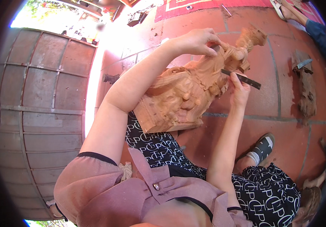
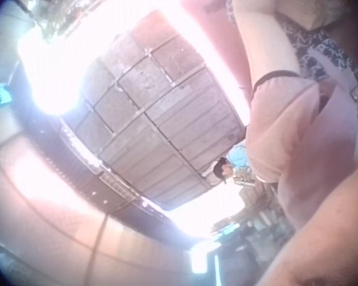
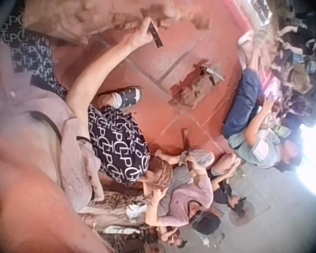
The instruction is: The person carves a wooden figurine using a small knife while sitting on a tiled floor. They hold the piece with one hand and carefully shape details with the other, occasionally rotating the object to access different areas.
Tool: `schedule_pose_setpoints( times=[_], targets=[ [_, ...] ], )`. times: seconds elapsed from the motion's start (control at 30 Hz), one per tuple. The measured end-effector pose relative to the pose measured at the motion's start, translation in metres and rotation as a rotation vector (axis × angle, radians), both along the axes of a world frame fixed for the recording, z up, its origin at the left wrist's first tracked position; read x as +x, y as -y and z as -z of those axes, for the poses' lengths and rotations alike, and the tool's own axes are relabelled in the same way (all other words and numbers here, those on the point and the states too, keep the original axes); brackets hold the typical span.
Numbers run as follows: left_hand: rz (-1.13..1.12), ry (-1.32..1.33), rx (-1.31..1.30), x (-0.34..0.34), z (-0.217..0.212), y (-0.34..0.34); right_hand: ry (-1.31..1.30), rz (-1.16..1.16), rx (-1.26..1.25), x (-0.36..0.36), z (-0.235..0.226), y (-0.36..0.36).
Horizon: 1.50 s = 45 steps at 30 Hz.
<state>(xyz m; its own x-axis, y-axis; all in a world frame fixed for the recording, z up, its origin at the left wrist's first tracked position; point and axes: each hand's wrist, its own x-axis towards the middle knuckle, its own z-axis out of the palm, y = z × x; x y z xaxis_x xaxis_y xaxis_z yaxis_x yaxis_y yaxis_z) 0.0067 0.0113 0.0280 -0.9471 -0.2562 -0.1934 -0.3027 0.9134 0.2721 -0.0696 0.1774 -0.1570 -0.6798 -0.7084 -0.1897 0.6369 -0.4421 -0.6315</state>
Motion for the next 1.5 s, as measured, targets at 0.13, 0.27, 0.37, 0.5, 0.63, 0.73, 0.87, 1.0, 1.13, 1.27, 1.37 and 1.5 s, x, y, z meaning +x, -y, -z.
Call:
schedule_pose_setpoints(
  times=[0.13, 0.27, 0.37, 0.5, 0.63, 0.73, 0.87, 1.0, 1.13, 1.27, 1.37, 1.5],
  targets=[
    [0.007, -0.020, 0.004, 0.004, 0.004, 0.004, -0.056, -0.061, -0.075, -0.005, -0.001, -0.006],
    [0.009, -0.024, 0.007, 0.001, 0.003, 0.001, -0.111, -0.021, -0.079, 0.005, -0.007, 0.001],
    [0.012, -0.017, -0.012, 0.001, 0.003, 0.002, -0.051, 0.046, 0.028, -0.004, -0.005, -0.007],
    [0.000, -0.008, 0.000, 0.003, 0.004, 0.004, -0.104, -0.053, -0.088, -0.001, -0.015, -0.005],
    [0.007, -0.004, -0.003, 0.000, 0.003, 0.002, -0.111, 0.032, -0.018, 0.008, -0.014, 0.000],
    [-0.003, -0.033, 0.014, 0.002, 0.003, 0.001, -0.065, 0.071, 0.027, 0.002, -0.013, -0.003],
    [-0.002, -0.016, 0.000, 0.002, 0.004, 0.002, -0.121, -0.037, -0.082, 0.000, -0.012, -0.003],
    [0.005, -0.024, 0.007, 0.001, 0.002, 0.000, -0.024, -0.031, 0.013, 0.008, -0.007, 0.000],
    [0.006, -0.023, -0.002, 0.002, 0.006, 0.004, -0.050, 0.008, -0.029, -0.001, 0.001, -0.003],
    [-0.009, -0.010, 0.001, 0.002, 0.004, 0.002, 0.015, -0.089, -0.074, 0.006, -0.013, -0.001],
    [0.007, -0.045, -0.002, 0.001, 0.005, 0.002, 0.037, -0.019, 0.009, 0.001, 0.001, -0.005],
    [0.006, -0.047, -0.005, 0.003, 0.007, 0.005, 0.069, -0.078, -0.061, 0.001, -0.013, -0.008]
  ],
)
